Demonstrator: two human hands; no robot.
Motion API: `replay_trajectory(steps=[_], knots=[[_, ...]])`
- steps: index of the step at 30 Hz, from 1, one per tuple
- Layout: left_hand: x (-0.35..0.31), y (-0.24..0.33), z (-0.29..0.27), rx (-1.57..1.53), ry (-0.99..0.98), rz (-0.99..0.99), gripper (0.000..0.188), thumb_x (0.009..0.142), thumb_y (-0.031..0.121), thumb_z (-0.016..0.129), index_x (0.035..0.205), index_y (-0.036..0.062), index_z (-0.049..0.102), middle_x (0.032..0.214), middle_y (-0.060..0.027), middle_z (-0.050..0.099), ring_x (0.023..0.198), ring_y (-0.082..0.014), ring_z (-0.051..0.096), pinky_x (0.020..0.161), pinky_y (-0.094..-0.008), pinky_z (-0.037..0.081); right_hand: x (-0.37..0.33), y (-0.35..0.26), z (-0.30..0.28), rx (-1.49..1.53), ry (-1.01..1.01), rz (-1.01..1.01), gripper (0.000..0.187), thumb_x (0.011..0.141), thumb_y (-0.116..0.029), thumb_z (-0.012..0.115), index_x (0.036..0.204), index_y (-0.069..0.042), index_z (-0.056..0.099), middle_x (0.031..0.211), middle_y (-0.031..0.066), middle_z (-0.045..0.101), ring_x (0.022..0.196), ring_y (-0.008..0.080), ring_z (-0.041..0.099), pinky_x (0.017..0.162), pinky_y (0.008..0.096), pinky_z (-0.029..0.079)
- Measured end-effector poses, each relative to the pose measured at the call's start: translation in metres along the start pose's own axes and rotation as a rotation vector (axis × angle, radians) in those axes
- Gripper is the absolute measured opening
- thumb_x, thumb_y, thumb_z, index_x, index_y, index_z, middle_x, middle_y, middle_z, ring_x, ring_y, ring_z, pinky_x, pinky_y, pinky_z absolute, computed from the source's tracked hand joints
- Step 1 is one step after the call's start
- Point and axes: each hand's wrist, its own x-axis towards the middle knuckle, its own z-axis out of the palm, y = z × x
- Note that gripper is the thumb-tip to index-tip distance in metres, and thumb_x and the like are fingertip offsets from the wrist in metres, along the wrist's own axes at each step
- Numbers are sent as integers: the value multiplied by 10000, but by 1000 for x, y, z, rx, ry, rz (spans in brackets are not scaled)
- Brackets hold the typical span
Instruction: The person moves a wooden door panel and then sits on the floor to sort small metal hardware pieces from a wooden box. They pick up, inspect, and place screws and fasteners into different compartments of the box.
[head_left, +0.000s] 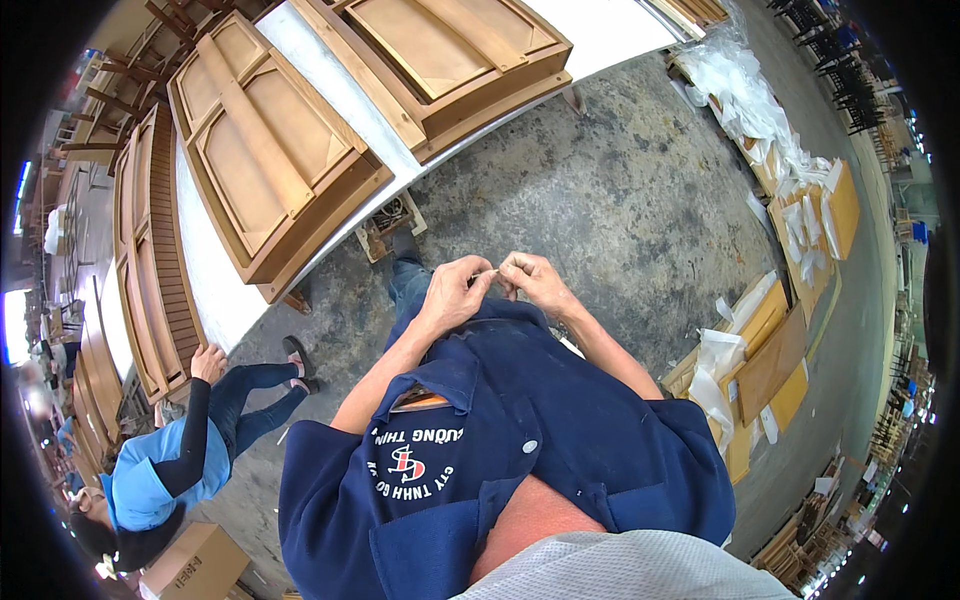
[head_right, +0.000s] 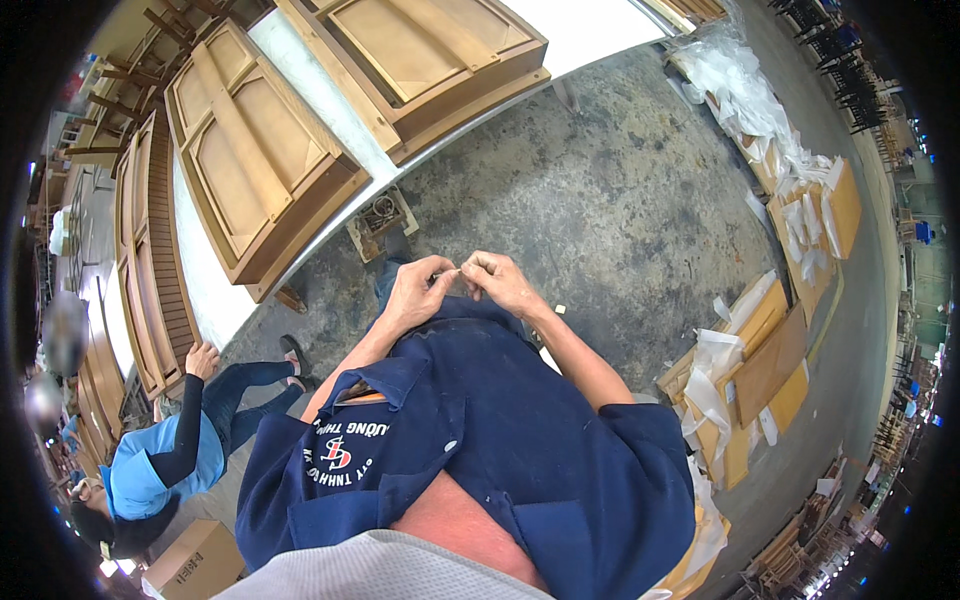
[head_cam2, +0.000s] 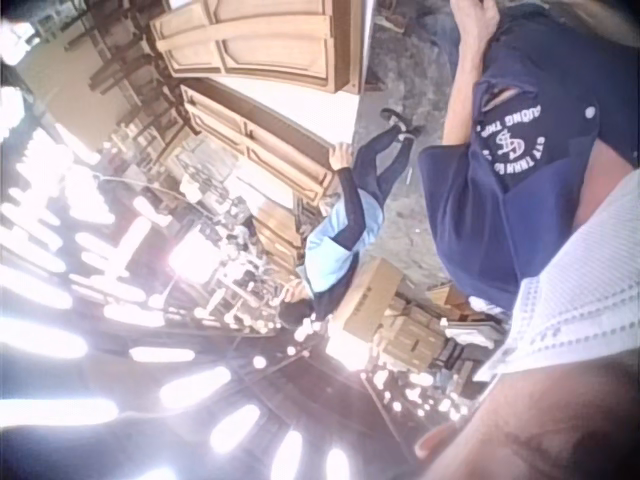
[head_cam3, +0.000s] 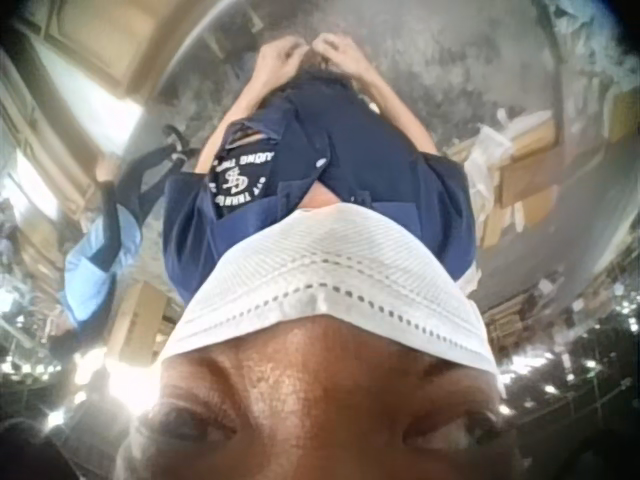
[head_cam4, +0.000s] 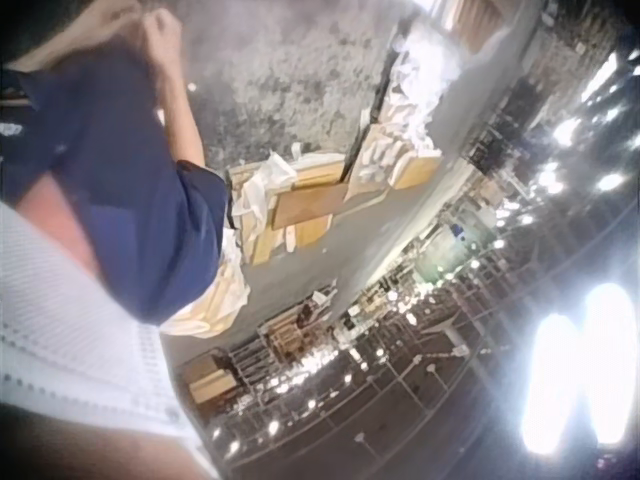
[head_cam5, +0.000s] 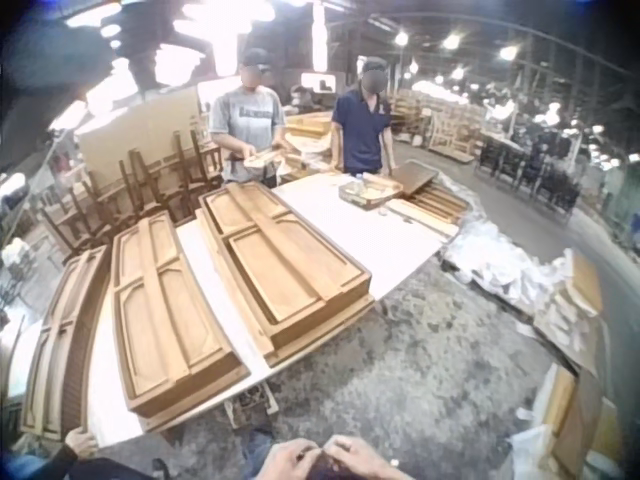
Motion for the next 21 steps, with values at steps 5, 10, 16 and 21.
replay_trajectory(steps=[5,10,16,21], knots=[[-5,1,2,-29,39,-139,149,921,129,602,912,-8,658,707,-115,638,626,-205,612,561,-328,462,2,1,11,-24,73,-116,283,991,-289,561,853,-43,585,719,2,574,645,90,554,596,261,480],[-6,2,6,-38,140,-30,129,890,119,645,924,-1,680,780,-120,685,688,-195,658,609,-330,498,-4,4,18,-168,205,-121,230,980,-203,549,861,-27,635,717,2,580,626,78,547,571,248,454],[-16,-6,5,-85,196,-63,124,856,125,689,896,8,686,749,-95,632,634,-181,592,564,-315,445,1,7,13,-71,166,-110,203,971,-164,559,858,-9,626,744,45,616,653,107,576,590,265,481],[-15,-10,-2,-214,274,-148,158,891,143,640,882,-11,676,719,-122,622,629,-175,583,573,-319,457,10,-11,19,-68,40,-131,140,963,-150,583,949,-12,566,779,40,601,694,117,586,650,281,497]])
